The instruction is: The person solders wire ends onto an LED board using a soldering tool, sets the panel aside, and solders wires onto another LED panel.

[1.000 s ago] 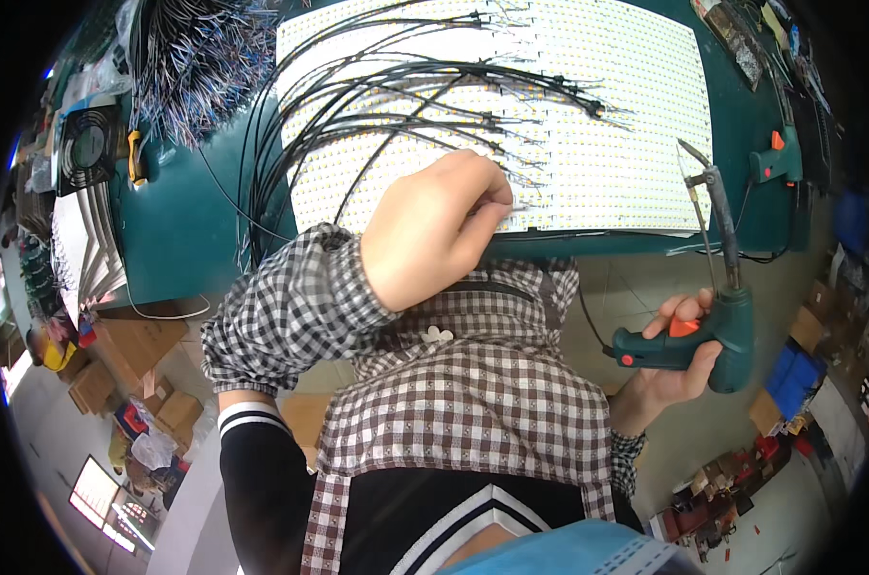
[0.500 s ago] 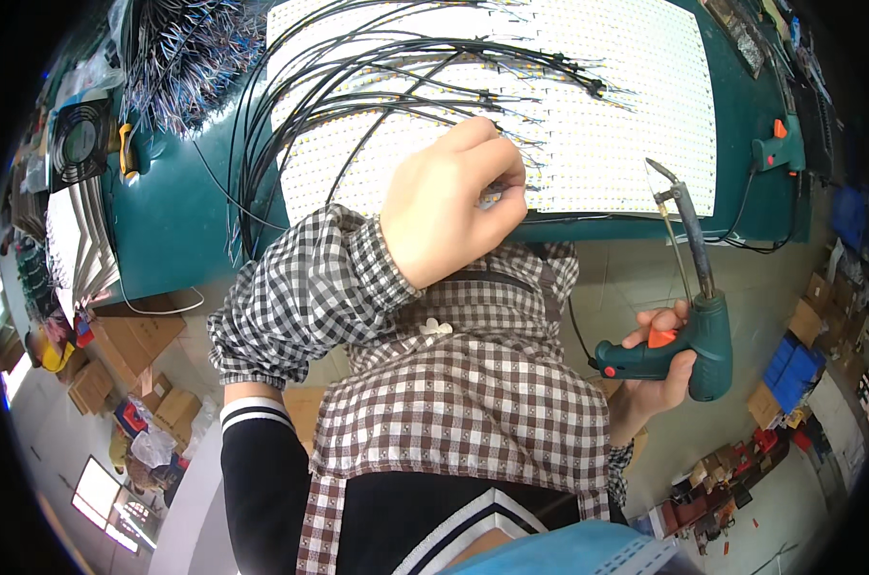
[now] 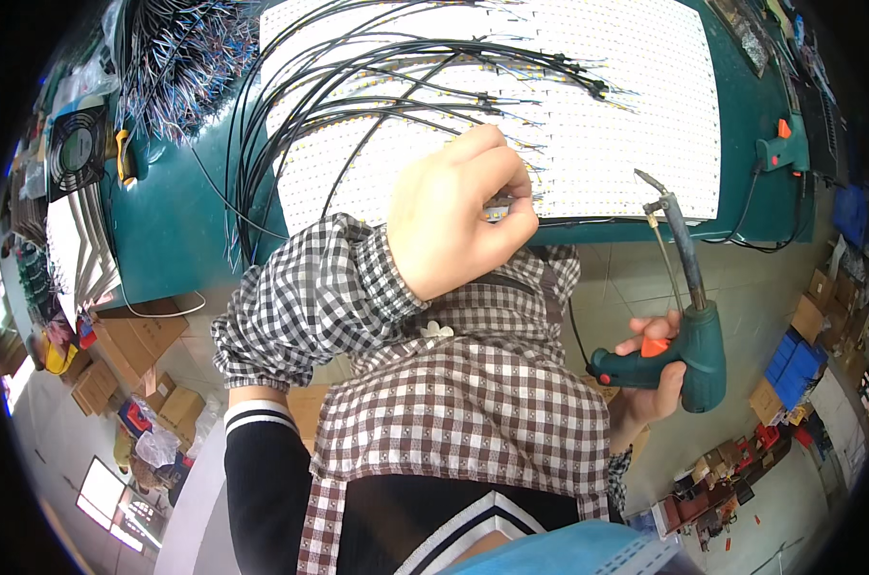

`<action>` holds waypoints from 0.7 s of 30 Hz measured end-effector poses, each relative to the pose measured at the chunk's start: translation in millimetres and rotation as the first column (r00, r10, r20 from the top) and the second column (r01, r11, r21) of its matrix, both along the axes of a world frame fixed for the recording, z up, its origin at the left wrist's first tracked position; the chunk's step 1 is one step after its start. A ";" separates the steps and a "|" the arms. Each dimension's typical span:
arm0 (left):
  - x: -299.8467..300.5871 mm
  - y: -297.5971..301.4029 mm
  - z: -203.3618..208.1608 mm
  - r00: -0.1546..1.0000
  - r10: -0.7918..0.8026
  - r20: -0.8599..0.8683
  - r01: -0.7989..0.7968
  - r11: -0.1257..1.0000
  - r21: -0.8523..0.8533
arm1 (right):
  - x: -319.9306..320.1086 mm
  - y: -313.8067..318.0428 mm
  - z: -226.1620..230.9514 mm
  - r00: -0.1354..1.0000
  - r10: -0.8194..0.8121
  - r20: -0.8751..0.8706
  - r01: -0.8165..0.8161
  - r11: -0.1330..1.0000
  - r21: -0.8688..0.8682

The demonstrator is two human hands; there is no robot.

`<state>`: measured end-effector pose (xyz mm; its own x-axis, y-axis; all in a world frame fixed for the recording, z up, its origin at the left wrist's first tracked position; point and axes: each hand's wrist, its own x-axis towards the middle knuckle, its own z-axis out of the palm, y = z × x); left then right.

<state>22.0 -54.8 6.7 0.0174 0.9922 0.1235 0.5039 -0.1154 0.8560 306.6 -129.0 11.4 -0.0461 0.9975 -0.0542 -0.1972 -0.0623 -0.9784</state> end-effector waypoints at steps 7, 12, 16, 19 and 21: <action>1.0 0.1 -4.5 1.000 -0.001 -0.005 0.002 0.999 0.043 | -4.6 -7.8 6.9 0.998 0.037 0.043 -0.034 0.998 -0.059; 0.3 0.0 -4.9 1.000 0.001 0.016 -0.002 0.999 0.038 | -14.4 -7.9 16.0 0.988 0.081 0.132 -0.066 0.991 -0.117; 1.0 0.5 -2.6 0.999 -0.006 -0.041 0.007 1.000 0.023 | -9.8 -13.3 13.9 0.961 0.143 0.238 -0.115 0.985 -0.131; 0.4 0.4 -1.8 1.000 -0.003 -0.029 0.003 1.000 0.006 | -24.2 -9.6 25.4 0.936 0.161 0.313 -0.106 0.977 -0.187; 0.4 0.0 -1.0 0.999 0.000 -0.044 0.000 1.000 0.004 | -21.4 -10.2 25.4 0.935 0.191 0.299 -0.132 0.970 -0.205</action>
